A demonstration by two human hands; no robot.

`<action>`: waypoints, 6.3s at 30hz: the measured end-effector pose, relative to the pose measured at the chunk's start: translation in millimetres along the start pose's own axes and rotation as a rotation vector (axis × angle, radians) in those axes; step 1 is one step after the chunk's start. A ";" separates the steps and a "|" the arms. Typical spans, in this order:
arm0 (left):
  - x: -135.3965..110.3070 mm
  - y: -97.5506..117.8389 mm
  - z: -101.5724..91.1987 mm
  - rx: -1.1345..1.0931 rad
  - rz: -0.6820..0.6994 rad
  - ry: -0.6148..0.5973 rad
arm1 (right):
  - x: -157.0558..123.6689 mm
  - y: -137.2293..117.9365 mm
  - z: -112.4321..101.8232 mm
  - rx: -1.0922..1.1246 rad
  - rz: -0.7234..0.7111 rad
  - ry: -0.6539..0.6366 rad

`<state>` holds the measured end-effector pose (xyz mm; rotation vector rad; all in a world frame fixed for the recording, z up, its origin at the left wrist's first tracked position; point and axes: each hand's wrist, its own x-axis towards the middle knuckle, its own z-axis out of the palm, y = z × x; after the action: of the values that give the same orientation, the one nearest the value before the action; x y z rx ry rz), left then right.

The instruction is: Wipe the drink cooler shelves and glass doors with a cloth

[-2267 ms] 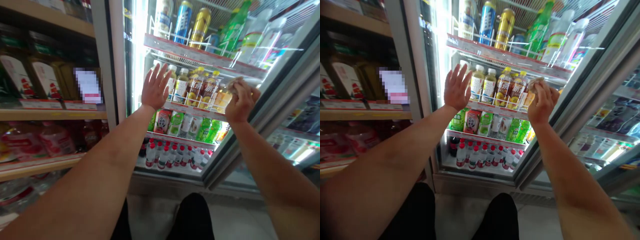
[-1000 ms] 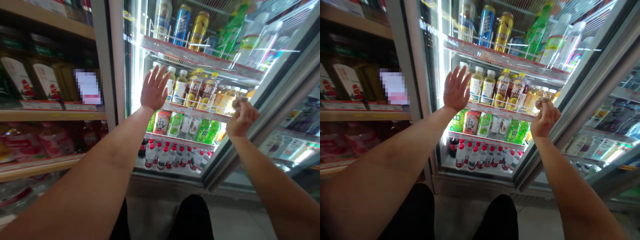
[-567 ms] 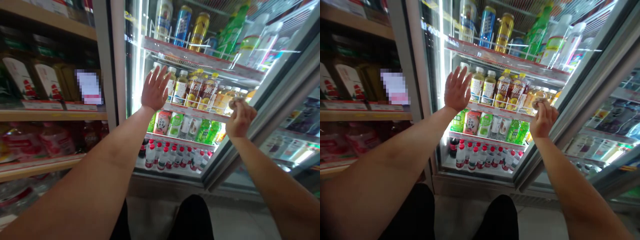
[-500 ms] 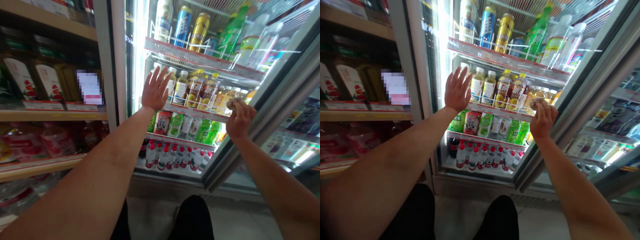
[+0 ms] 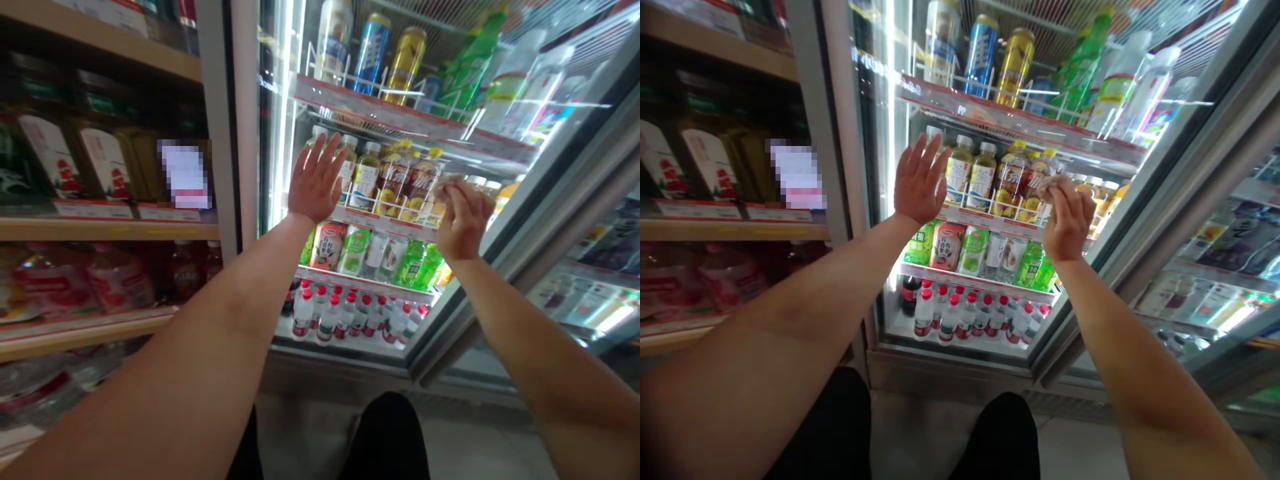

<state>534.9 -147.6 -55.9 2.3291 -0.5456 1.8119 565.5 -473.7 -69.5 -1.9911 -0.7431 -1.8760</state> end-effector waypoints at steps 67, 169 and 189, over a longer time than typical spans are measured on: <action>-4.2 -14.0 10.3 0.030 0.097 0.134 | 63.6 -66.4 21.7 0.052 -0.224 -0.272; 30.4 -0.1 -26.8 0.155 0.416 -0.144 | -18.5 -8.1 14.5 -0.178 0.020 -0.244; 33.7 2.5 -25.8 0.201 0.504 -0.057 | -19.8 -5.9 16.4 -0.167 0.013 -0.234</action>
<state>517.6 -148.0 -17.1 2.5486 -1.0894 2.0900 575.6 -463.0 -91.4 -2.3430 -0.6493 -1.7687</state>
